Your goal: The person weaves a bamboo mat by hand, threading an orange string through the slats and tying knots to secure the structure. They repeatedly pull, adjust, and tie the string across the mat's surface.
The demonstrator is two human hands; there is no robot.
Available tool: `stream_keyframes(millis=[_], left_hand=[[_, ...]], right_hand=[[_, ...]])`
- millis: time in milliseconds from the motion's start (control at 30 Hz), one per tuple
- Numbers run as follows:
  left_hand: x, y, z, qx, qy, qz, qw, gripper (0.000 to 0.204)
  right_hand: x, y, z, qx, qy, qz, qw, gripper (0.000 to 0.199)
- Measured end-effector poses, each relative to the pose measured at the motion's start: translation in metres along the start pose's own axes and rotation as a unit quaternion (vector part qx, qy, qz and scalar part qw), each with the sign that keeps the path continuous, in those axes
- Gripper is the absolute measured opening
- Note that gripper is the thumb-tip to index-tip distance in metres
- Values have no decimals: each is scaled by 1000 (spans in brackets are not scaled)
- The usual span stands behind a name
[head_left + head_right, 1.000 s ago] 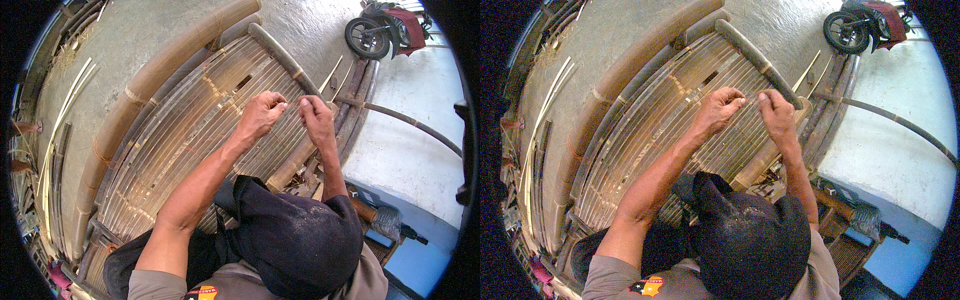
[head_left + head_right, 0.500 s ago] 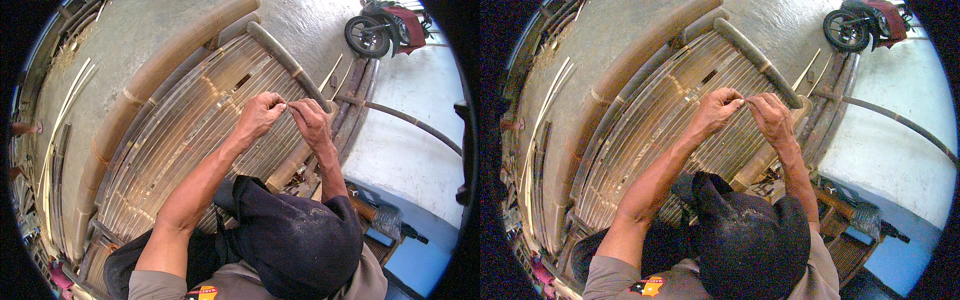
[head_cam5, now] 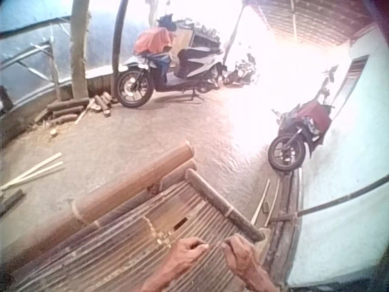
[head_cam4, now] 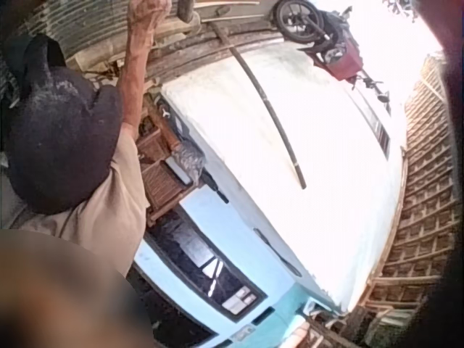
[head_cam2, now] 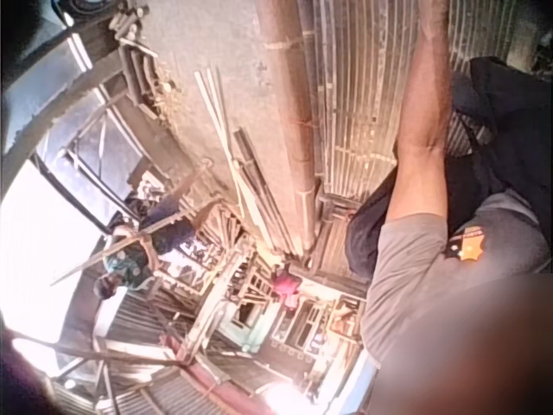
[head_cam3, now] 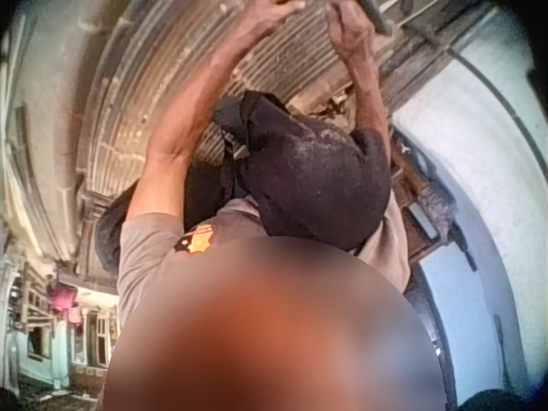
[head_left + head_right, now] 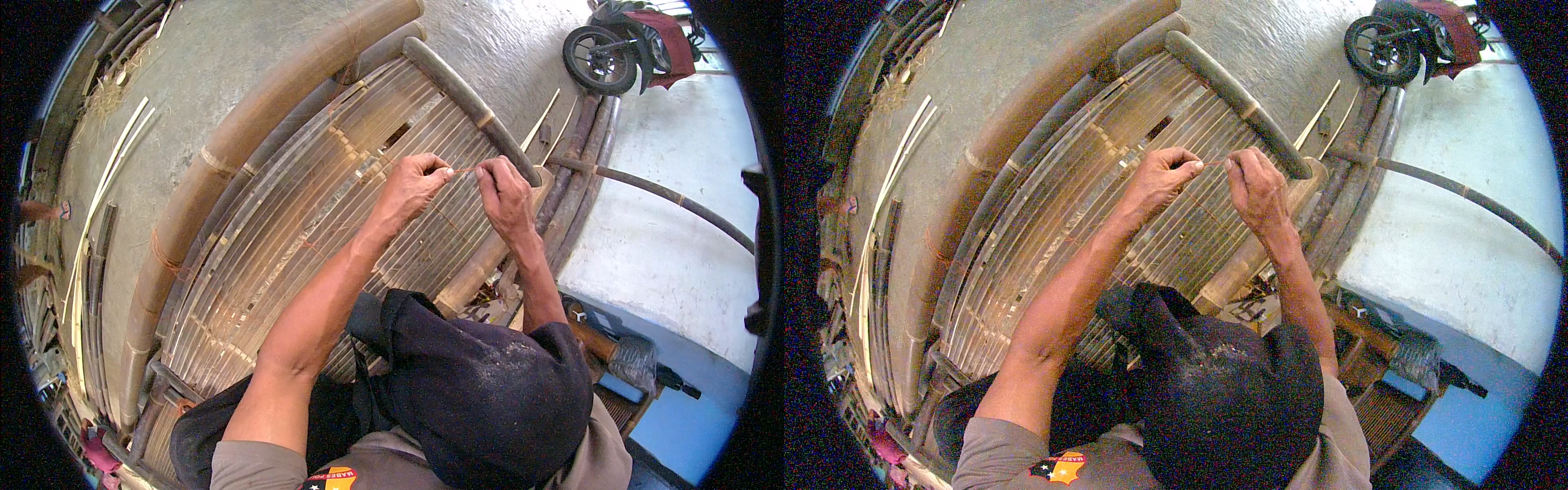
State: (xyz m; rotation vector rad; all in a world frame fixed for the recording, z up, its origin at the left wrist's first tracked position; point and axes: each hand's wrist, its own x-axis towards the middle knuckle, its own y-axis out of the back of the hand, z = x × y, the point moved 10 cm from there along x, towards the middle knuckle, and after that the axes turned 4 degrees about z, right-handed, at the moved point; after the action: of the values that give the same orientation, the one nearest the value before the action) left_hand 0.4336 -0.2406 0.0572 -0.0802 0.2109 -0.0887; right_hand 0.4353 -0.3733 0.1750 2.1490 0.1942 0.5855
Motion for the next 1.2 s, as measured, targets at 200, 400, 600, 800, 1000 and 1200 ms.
stream_keyframes(millis=[200, 400, 600, 800, 1000, 1200], left_hand=[[1, 5, -14, -47, 34, 21, 998, 26], [-3, 1, -43, -268, 163, 23, 949, 16], [-8, 21, -47, -182, 137, 86, 970, 18], [-4, 26, -29, 41, 25, 23, 999, 26], [-10, 18, -28, 153, 34, -45, 987, 24], [-13, 15, -38, -27, 92, -65, 993, 20]], right_hand=[[-4, -14, 18, -13, -15, 15, 1000, 8], [-12, -50, 29, -20, -47, 12, 999, 7], [-23, -77, -6, 29, 11, -31, 999, 8], [-12, -65, -10, -9, 47, -69, 996, 11], [-17, -72, 0, 35, 11, -122, 992, 10], [-20, -73, 5, 104, -26, -139, 984, 10]])
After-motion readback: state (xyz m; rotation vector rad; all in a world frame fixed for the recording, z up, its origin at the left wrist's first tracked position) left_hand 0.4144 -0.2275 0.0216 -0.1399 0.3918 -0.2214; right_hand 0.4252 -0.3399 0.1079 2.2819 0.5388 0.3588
